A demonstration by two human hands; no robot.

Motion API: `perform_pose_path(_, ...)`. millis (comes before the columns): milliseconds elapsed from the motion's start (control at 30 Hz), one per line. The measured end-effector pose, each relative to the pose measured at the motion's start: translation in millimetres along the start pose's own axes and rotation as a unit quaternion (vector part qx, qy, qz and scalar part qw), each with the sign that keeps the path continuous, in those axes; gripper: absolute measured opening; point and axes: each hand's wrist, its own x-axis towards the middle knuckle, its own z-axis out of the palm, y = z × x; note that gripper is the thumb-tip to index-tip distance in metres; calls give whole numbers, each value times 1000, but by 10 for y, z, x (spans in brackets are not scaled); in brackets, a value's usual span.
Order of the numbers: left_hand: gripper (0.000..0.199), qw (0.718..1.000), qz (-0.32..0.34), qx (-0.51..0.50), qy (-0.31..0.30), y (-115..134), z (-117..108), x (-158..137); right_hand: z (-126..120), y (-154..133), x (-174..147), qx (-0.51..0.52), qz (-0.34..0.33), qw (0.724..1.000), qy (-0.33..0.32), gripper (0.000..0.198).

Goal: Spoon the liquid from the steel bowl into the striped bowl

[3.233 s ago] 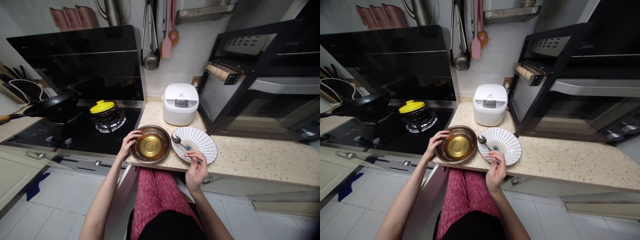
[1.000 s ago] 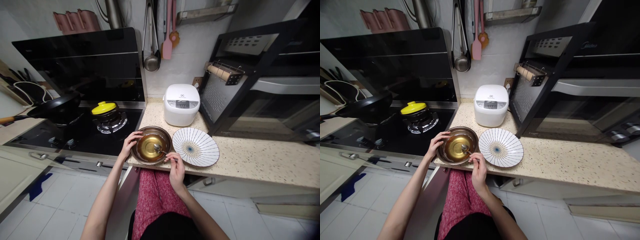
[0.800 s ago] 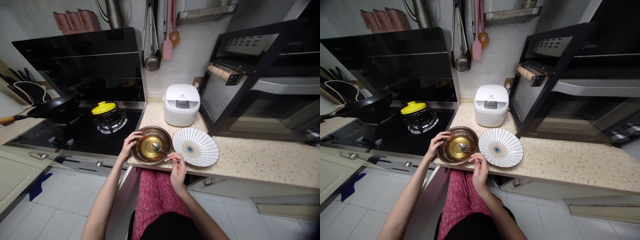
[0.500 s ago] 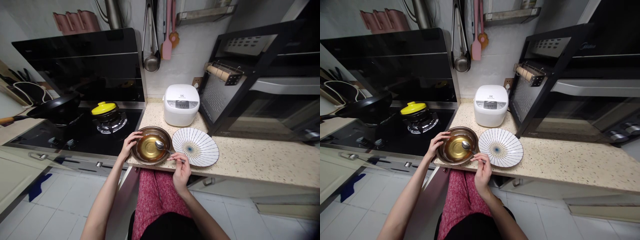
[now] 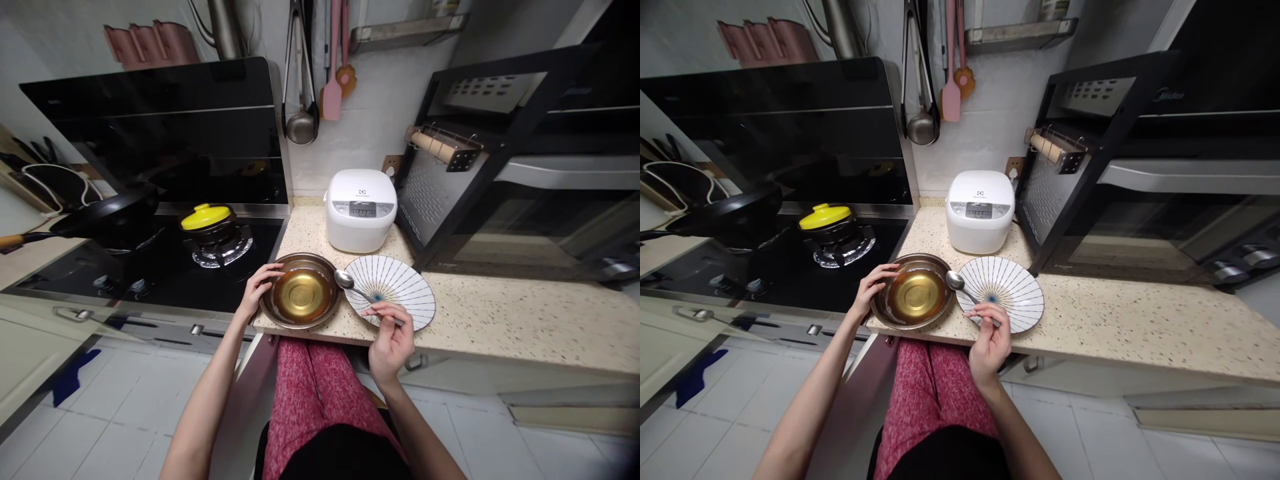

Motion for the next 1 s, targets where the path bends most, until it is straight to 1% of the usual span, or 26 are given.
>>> perform_pose_path(100,35,1000,-5,2,-1,9,0,-1,-76,44,32,-41,-35,999,-6,15)
perform_pose_path(233,36,1000,-5,3,1,5,-2,-4,-156,93,48,-90,-103,990,-41,15)
perform_pose_path(333,35,1000,-4,1,2,-5,-3,-3,-176,93,60,-121,-149,979,-62,16)
perform_pose_path(467,35,1000,-2,-2,1,-16,-3,1,-172,84,75,-138,-190,969,-78,21)
perform_pose_path(600,35,1000,-2,-3,1,-16,-3,0,-173,100,79,-143,-216,962,-90,26)
perform_pose_path(800,35,1000,-4,-4,2,-6,0,0,-186,121,78,-154,-241,953,-101,29)
perform_pose_path(1000,35,1000,4,-4,0,-29,0,2,-193,115,83,-151,-243,953,-103,34)
